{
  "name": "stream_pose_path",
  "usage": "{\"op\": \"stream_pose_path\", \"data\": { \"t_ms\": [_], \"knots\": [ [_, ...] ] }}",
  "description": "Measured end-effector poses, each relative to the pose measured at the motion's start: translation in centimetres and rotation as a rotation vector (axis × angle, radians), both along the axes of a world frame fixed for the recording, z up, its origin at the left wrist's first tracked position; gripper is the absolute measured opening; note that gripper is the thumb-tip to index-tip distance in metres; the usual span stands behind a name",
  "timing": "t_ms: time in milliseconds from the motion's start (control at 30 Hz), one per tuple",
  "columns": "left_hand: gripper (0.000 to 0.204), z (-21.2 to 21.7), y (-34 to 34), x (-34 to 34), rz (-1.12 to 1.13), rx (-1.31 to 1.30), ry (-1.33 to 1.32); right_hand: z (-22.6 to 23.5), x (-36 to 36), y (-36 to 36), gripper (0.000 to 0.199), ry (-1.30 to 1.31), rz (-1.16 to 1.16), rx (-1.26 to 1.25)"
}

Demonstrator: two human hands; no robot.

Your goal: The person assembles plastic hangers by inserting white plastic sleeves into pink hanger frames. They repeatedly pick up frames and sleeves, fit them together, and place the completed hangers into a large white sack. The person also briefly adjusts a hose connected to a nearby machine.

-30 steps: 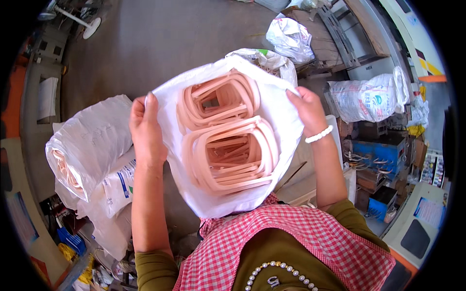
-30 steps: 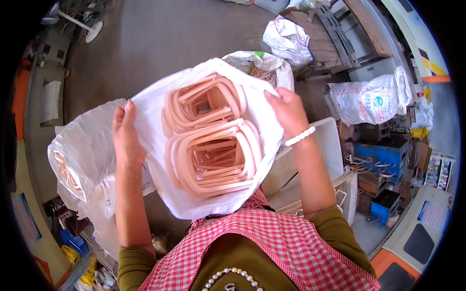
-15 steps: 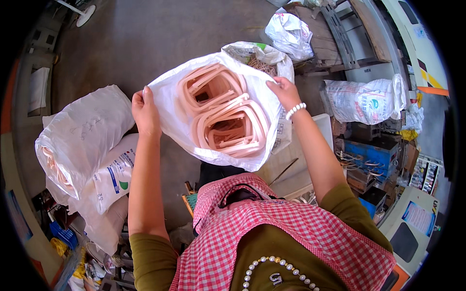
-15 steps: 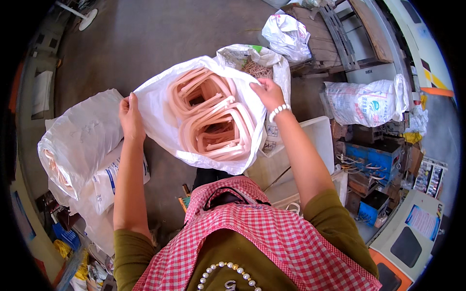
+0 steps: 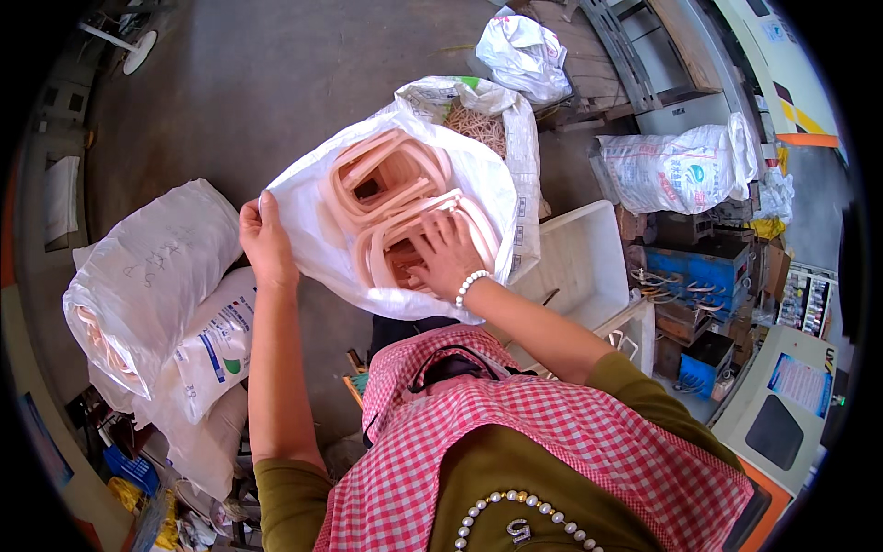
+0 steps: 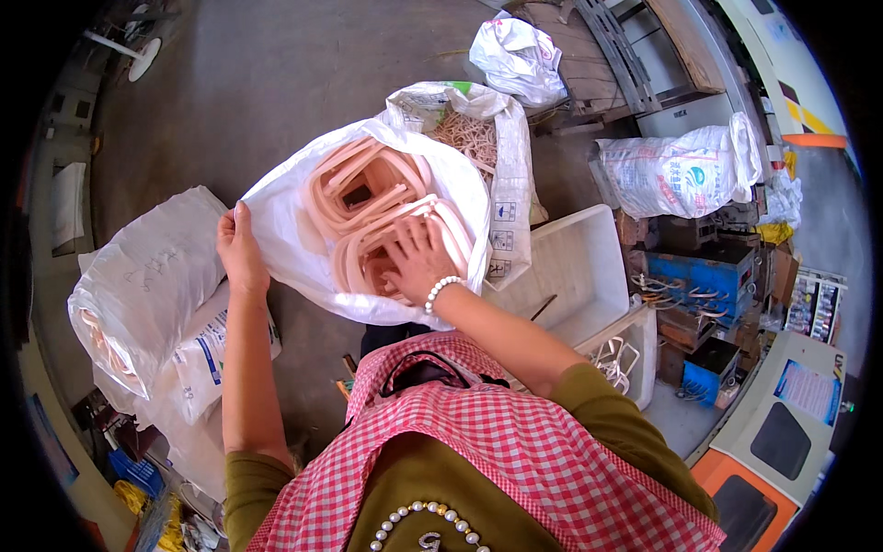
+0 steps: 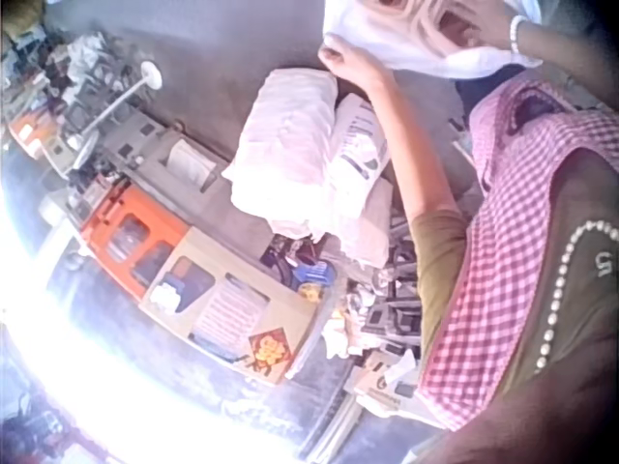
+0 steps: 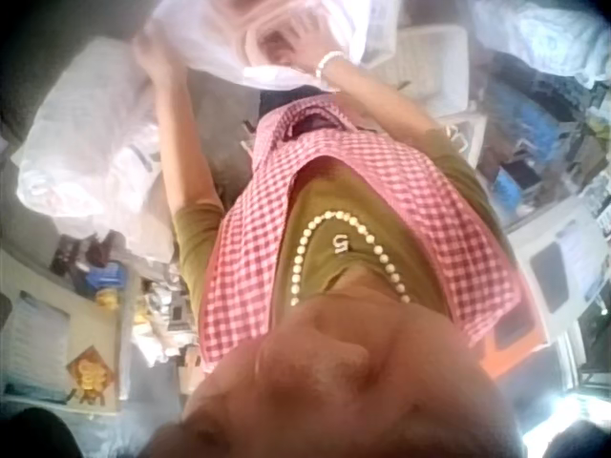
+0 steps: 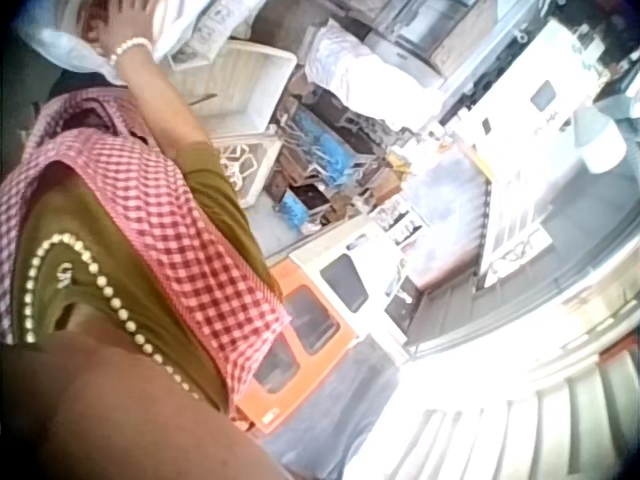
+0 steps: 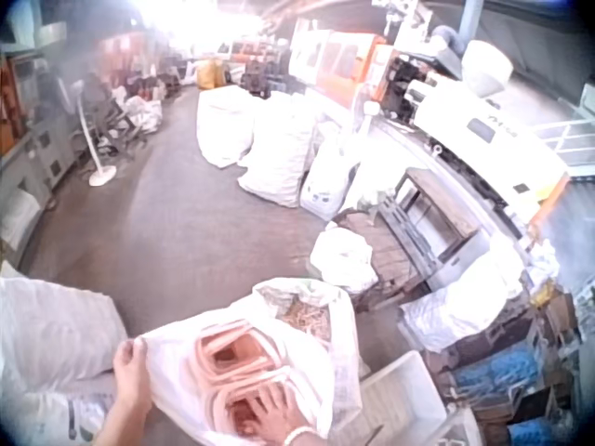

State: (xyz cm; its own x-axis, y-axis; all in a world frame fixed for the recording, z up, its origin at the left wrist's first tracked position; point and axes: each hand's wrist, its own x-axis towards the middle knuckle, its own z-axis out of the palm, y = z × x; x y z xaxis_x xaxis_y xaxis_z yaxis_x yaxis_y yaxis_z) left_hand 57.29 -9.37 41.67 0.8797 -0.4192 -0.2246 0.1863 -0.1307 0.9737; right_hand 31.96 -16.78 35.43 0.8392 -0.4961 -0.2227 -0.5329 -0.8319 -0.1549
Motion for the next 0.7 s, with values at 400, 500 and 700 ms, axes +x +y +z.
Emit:
{"op": "stream_pose_path", "data": {
  "t_ms": [400,500,700],
  "knots": [
    [0.022,-0.9,0.7,-0.1,-0.052,0.035,-0.074,-2.0,-2.6,-0.4,0.06,-0.004,0.026,0.0],
    [0.024,-1.6,2.1,0.7,-0.075,0.021,-0.077,1.3,-4.1,-0.1,0.056,-0.249,-0.113,-0.018],
    [0.022,-2.4,2.8,0.7,-0.079,0.03,-0.029,1.5,-9.8,0.6,0.069,-0.3,-1.014,0.196]
  ]
}}
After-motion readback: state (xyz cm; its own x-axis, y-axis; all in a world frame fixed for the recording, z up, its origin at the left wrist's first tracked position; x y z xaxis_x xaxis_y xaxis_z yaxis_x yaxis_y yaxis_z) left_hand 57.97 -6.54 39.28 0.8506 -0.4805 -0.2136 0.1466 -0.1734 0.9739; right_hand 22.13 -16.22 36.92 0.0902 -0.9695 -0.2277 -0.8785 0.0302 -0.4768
